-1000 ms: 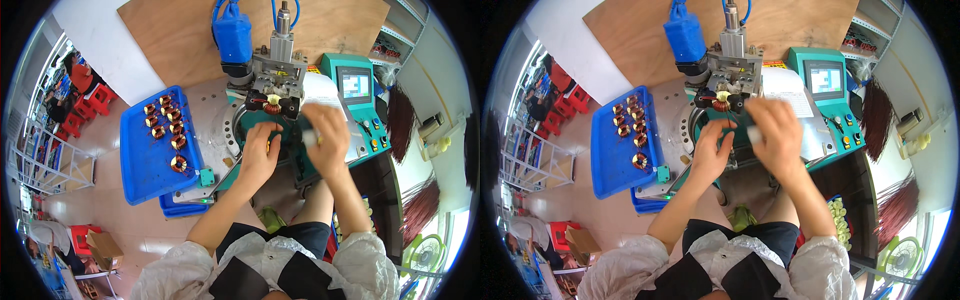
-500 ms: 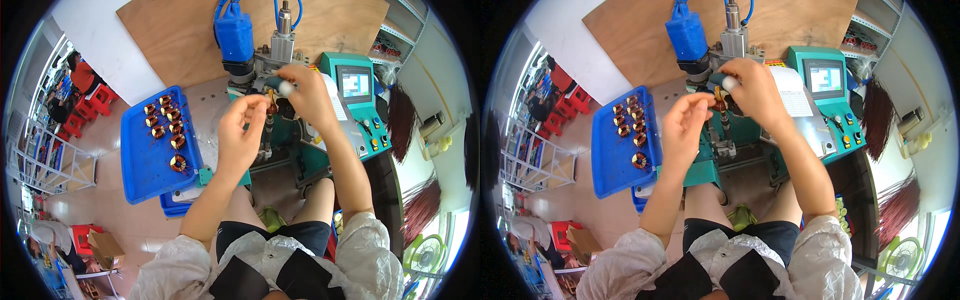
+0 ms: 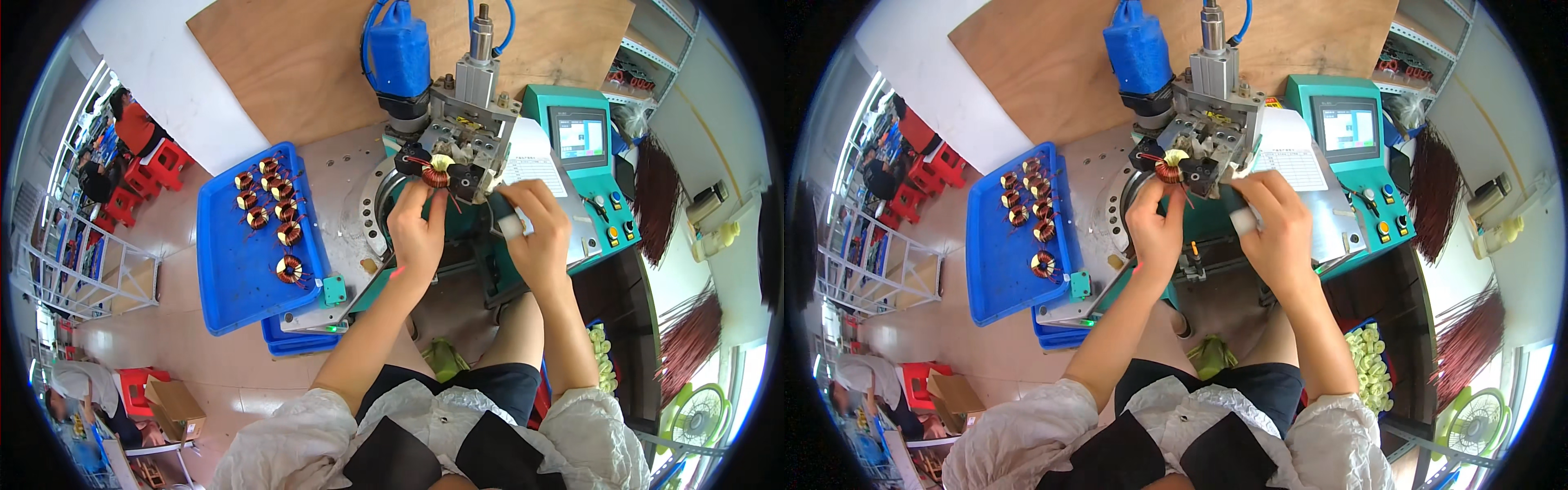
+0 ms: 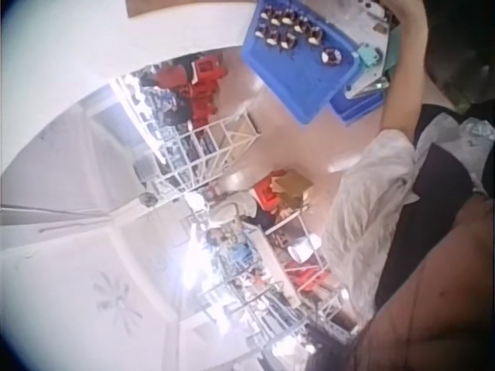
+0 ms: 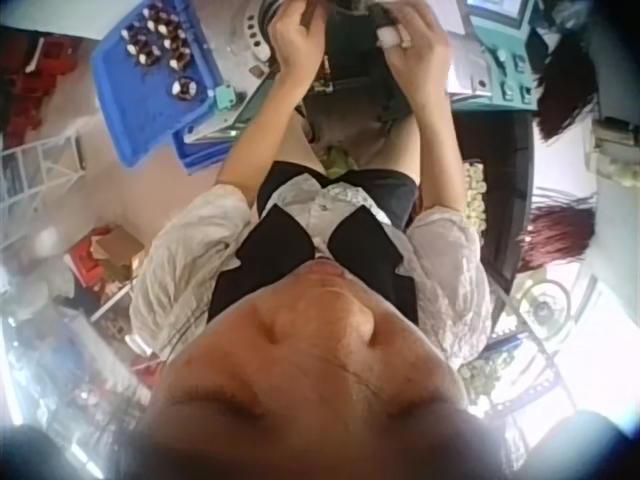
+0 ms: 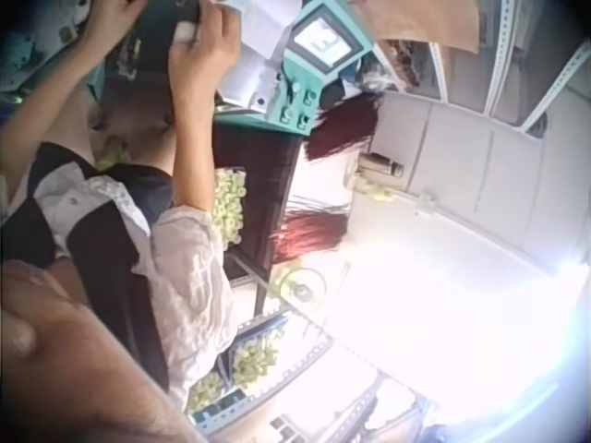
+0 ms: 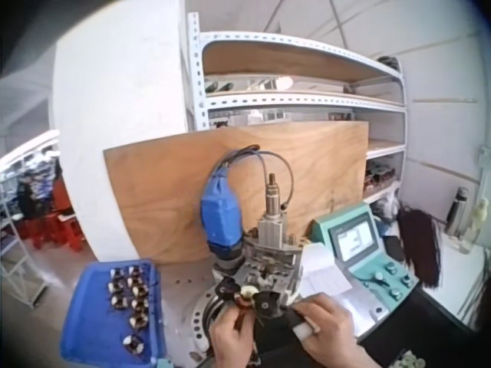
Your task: Placing copper wire coils onto a specialized winding machine and processing electronic components.
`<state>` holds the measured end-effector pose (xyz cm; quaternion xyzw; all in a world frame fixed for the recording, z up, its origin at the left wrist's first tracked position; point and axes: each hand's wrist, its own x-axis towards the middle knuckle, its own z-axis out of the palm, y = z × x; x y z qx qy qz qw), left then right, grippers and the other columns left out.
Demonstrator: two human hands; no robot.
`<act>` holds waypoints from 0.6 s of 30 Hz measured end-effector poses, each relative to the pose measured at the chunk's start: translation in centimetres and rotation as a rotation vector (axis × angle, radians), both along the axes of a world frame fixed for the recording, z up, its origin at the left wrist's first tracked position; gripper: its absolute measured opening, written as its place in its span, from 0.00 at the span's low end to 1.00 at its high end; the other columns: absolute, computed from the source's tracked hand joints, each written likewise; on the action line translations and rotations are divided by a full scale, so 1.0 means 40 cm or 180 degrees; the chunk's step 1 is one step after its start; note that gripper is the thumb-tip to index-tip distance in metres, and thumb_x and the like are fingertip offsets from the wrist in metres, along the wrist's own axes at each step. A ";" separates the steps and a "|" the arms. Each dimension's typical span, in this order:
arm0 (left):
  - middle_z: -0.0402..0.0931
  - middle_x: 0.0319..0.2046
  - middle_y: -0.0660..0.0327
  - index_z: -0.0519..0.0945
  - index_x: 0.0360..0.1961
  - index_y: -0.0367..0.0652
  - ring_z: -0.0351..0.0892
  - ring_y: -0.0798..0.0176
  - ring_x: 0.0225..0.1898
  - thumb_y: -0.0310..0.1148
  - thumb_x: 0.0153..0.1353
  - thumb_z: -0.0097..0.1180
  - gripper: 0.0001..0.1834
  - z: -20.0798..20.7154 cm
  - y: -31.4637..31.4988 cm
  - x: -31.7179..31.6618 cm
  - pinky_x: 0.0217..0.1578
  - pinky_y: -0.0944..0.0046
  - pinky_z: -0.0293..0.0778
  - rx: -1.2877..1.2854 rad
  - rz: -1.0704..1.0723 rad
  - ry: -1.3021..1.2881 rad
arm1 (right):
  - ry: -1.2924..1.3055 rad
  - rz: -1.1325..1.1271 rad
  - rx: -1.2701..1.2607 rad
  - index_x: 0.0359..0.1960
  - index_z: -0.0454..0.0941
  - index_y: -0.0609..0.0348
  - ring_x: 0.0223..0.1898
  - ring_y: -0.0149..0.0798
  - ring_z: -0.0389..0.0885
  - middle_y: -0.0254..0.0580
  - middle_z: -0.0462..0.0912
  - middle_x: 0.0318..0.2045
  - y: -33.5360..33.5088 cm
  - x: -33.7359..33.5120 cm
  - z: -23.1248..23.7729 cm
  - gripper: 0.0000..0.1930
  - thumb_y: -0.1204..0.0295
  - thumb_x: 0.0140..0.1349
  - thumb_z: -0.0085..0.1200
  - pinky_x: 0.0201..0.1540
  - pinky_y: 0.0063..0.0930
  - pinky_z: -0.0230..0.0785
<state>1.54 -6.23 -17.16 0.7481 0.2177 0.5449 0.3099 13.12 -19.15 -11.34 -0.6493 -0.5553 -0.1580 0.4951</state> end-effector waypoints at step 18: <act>0.84 0.37 0.54 0.81 0.43 0.32 0.85 0.64 0.37 0.30 0.70 0.53 0.11 0.175 0.008 -0.118 0.41 0.66 0.80 -0.2132 -0.1592 0.1123 | 0.1098 -0.1056 -0.0128 0.43 0.82 0.67 0.38 0.43 0.84 0.50 0.83 0.34 -0.257 0.254 -0.180 0.14 0.81 0.54 0.53 0.42 0.31 0.73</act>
